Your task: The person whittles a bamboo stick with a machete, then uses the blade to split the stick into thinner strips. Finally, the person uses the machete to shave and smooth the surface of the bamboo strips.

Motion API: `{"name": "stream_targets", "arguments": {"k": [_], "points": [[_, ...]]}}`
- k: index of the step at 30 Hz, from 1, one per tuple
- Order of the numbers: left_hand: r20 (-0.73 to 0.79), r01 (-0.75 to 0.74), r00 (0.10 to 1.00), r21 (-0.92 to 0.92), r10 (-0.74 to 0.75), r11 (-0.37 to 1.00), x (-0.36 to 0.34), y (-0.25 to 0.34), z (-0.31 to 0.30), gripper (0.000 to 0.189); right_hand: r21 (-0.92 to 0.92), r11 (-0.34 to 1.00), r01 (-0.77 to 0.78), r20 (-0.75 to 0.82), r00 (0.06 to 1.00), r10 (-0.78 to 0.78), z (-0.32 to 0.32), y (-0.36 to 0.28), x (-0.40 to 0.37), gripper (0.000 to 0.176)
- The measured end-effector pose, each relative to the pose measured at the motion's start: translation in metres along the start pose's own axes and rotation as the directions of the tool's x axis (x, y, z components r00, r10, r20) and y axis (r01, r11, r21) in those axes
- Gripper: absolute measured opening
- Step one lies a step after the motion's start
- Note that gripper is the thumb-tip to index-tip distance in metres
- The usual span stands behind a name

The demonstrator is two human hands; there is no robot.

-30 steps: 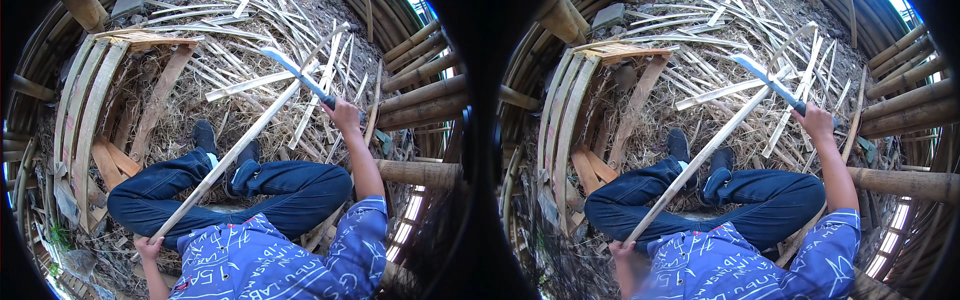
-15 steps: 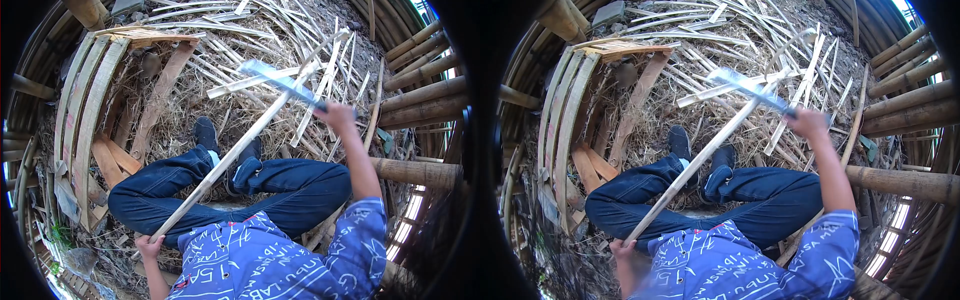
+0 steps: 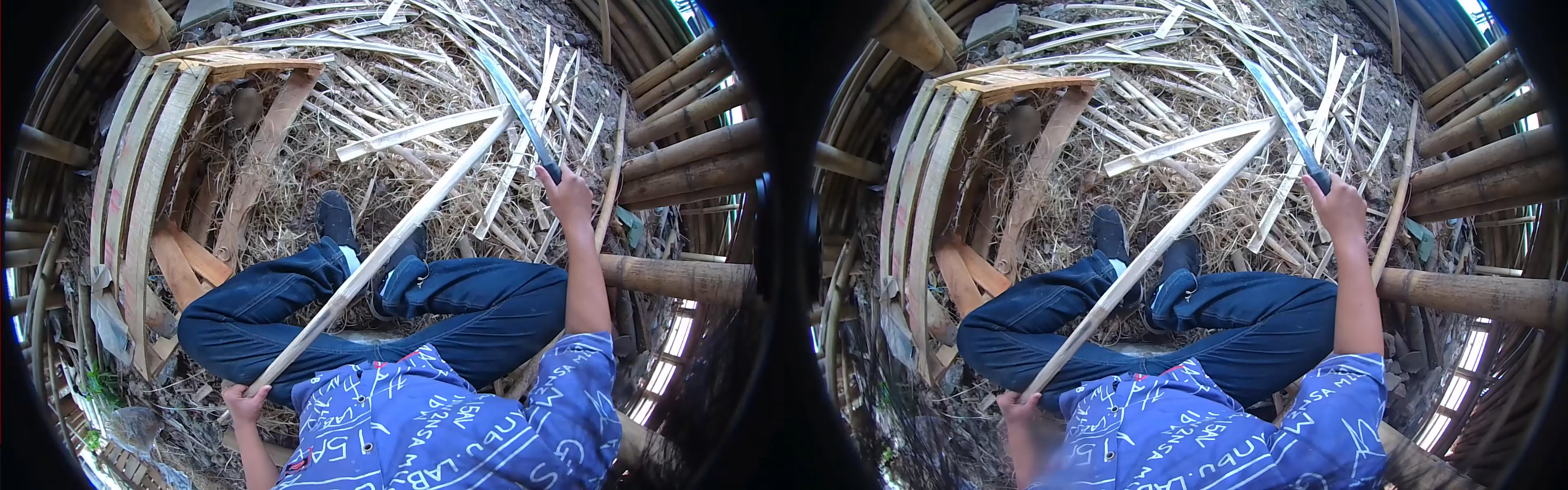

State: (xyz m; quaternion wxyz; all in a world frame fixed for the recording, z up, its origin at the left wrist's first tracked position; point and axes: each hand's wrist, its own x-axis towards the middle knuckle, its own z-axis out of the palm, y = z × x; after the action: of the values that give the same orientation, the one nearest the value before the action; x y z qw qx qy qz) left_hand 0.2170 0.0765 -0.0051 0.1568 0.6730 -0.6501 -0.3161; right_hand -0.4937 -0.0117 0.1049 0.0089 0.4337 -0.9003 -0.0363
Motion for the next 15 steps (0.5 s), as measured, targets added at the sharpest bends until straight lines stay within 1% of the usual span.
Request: {"name": "stream_targets", "arguments": {"k": [1, 2, 3, 4, 5, 6, 7, 8, 9, 10, 11, 12, 14, 15], "points": [[0.025, 0.064, 0.998, -0.038, -0.063, 0.997, 0.0, -0.002, 0.0, 0.048, 0.05, 0.999, -0.012, -0.029, 0.999, 0.013, -0.002, -0.005, -0.008, 0.063], [0.021, 0.066, 0.998, -0.033, -0.066, 0.997, -0.001, -0.002, -0.002, 0.048, 0.095, 0.994, -0.055, -0.013, 0.998, 0.056, -0.006, -0.011, -0.014, 0.062], [0.061, 0.092, 0.994, 0.029, -0.094, 0.995, 0.0, 0.008, -0.007, 0.048, 0.103, 0.994, -0.048, -0.009, 0.999, 0.05, -0.01, -0.013, -0.02, 0.062], [0.094, 0.119, 0.987, 0.095, -0.128, 0.988, 0.001, 0.018, -0.013, 0.048, 0.208, 0.976, -0.064, -0.025, 0.997, 0.071, -0.013, -0.017, -0.025, 0.063], [0.078, 0.13, 0.987, 0.106, -0.138, 0.986, 0.004, 0.031, -0.019, 0.048, 0.315, 0.946, -0.075, -0.037, 0.995, 0.092, -0.012, -0.021, -0.03, 0.063], [0.111, 0.092, 0.988, 0.111, -0.104, 0.99, 0.011, 0.048, -0.023, 0.048, 0.395, 0.918, -0.035, -0.083, 0.994, 0.073, -0.007, -0.02, -0.034, 0.062], [0.147, 0.057, 0.986, 0.113, -0.073, 0.992, 0.018, 0.068, -0.027, 0.048, 0.484, 0.875, -0.027, -0.06, 0.996, 0.064, -0.007, -0.021, -0.039, 0.059], [0.157, 0.092, 0.983, 0.051, -0.099, 0.994, 0.029, 0.098, -0.03, 0.046, 0.538, 0.843, -0.029, -0.063, 0.995, 0.075, -0.001, -0.021, -0.043, 0.058], [0.131, 0.096, 0.985, 0.098, -0.109, 0.991, 0.041, 0.121, -0.031, 0.045, 0.59, 0.807, -0.03, -0.067, 0.994, 0.086, 0.003, -0.021, -0.047, 0.058], [0.125, 0.14, 0.981, 0.064, -0.147, 0.988, 0.052, 0.141, -0.031, 0.043, 0.717, 0.69, -0.097, 0.061, 0.995, 0.077, 0.005, -0.022, -0.052, 0.059], [0.119, 0.118, 0.985, 0.041, -0.122, 0.992, 0.066, 0.166, -0.029, 0.04, 0.806, 0.58, -0.118, 0.077, 0.993, 0.095, -0.003, -0.039, -0.061, 0.058], [0.116, 0.09, 0.989, 0.018, -0.091, 0.996, 0.081, 0.188, -0.024, 0.037, 0.864, 0.484, -0.136, 0.112, 0.991, 0.079, 0.0, -0.044, -0.067, 0.057], [0.195, 0.066, 0.98, -0.182, -0.029, 0.981, 0.107, 0.209, 0.0, 0.032, 0.933, 0.302, -0.194, 0.186, 0.981, 0.054, 0.002, -0.059, -0.078, 0.054], [0.33, 0.156, 0.942, -0.29, -0.054, 0.944, 0.119, 0.217, 0.015, 0.027, 0.947, 0.222, -0.234, 0.231, 0.972, 0.04, 0.0, -0.071, -0.086, 0.053]]}}
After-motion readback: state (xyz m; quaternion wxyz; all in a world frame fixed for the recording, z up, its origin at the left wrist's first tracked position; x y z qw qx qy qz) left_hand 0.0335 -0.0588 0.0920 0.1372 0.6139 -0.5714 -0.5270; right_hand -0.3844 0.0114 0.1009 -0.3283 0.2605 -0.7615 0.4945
